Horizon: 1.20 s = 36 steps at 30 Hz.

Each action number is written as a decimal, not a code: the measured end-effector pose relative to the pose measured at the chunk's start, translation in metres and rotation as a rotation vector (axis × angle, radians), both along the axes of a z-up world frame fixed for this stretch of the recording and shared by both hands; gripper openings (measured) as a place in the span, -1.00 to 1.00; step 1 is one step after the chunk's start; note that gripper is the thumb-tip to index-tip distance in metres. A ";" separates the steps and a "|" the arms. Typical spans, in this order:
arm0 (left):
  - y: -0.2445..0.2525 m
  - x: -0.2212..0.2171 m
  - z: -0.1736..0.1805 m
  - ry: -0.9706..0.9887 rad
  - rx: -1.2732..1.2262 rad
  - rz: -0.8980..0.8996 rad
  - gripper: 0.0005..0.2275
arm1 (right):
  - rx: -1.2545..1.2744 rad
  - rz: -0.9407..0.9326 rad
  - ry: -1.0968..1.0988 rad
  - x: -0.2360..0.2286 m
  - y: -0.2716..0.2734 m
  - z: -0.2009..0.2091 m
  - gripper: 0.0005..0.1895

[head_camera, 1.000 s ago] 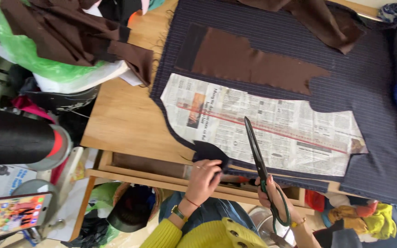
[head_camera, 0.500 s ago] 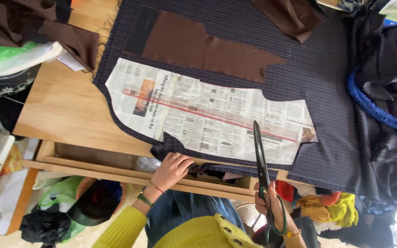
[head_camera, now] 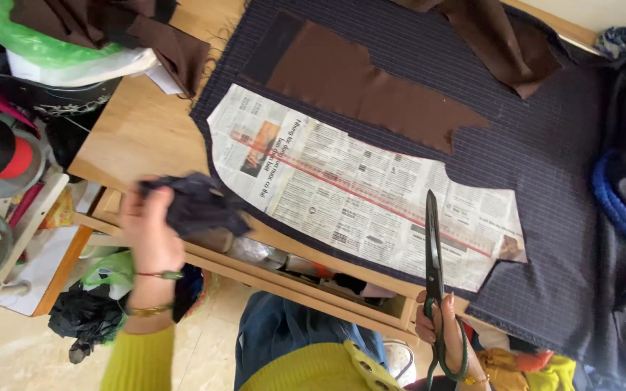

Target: The person uses shears to cut a piece of dark fabric along the edge of a newspaper pattern placed on a table. After cutting, the person removes the newspaper and arranges the cut fabric pieces on the table.

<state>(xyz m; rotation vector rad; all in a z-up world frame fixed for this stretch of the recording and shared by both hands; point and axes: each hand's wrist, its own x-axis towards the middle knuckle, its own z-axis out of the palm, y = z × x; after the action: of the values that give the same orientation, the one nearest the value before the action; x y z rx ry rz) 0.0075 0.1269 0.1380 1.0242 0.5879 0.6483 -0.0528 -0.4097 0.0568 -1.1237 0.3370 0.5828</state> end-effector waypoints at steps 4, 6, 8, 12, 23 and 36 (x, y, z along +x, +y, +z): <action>0.067 0.010 0.024 -0.065 0.347 0.234 -0.85 | 0.003 0.053 0.041 0.013 0.021 -0.009 -0.26; 0.096 0.016 0.024 -0.062 0.433 0.330 -0.87 | 0.020 0.083 0.062 0.019 0.028 -0.015 -0.27; 0.126 0.023 0.019 -0.086 0.792 0.381 -0.84 | 0.019 0.094 0.076 0.023 0.040 -0.012 -0.28; 0.173 0.052 -0.024 -0.045 0.933 0.369 -0.79 | -0.025 0.086 0.174 0.035 0.068 -0.008 -0.28; 0.001 0.074 -0.121 0.394 1.308 -0.394 -0.49 | -0.307 0.111 0.092 0.030 0.109 0.064 -0.43; -0.254 0.102 -0.123 0.113 1.614 -0.923 -0.42 | -0.491 -0.171 0.108 0.009 -0.065 0.055 -0.29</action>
<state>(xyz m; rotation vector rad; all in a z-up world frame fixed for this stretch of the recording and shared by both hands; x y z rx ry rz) 0.1093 -0.1269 0.0151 2.5943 -0.5382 0.0951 -0.0435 -0.4751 0.1120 -1.5177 0.6884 0.4186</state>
